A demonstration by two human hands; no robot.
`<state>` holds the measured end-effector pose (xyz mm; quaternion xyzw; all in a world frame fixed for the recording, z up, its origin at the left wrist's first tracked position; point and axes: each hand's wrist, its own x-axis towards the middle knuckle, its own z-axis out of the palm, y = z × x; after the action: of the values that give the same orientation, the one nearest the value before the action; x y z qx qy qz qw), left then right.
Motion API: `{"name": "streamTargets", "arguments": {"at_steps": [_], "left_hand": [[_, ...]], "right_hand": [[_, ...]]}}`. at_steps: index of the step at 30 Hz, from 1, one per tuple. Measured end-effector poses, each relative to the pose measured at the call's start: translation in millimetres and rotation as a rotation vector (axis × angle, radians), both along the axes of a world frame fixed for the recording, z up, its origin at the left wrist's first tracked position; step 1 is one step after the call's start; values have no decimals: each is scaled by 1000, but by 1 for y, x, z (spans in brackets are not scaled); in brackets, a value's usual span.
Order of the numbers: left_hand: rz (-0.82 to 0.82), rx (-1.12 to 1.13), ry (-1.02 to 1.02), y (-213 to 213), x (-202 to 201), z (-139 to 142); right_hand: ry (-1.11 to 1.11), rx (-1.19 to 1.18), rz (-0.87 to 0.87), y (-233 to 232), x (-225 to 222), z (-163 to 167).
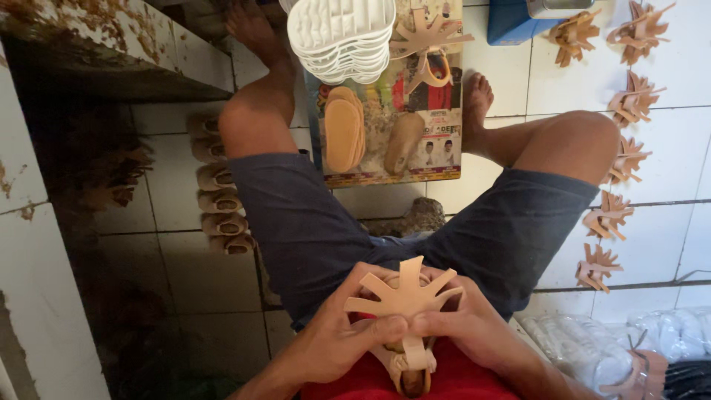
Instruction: The person sits on the floor and assembles a leather sandal: they fit a star-shaped leather upper piece over a wooden shoe last, press and tuck the leather straps around the last, and shape the upper by hand. They briefly reach to a phone on the workbench, then resume fitting the leather piece onto the last.
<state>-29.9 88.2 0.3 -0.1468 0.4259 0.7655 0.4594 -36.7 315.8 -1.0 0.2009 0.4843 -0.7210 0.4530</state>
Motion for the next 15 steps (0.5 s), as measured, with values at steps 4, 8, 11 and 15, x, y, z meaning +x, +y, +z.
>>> {"name": "streamTargets", "arguments": {"at_steps": [4,8,11,15], "left_hand": [[-12,-25,8,-1,2,-3],[12,1,3,0,5,-7],[32,22,-48,1,8,-10],[-22,-85,121,-1,9,-15]], "right_hand": [[6,-70,-16,-1,-3,1],[-46,-41,24,-2,-8,3],[-35,-17,46,-3,-10,3],[17,44,50,-4,-9,0]]}}
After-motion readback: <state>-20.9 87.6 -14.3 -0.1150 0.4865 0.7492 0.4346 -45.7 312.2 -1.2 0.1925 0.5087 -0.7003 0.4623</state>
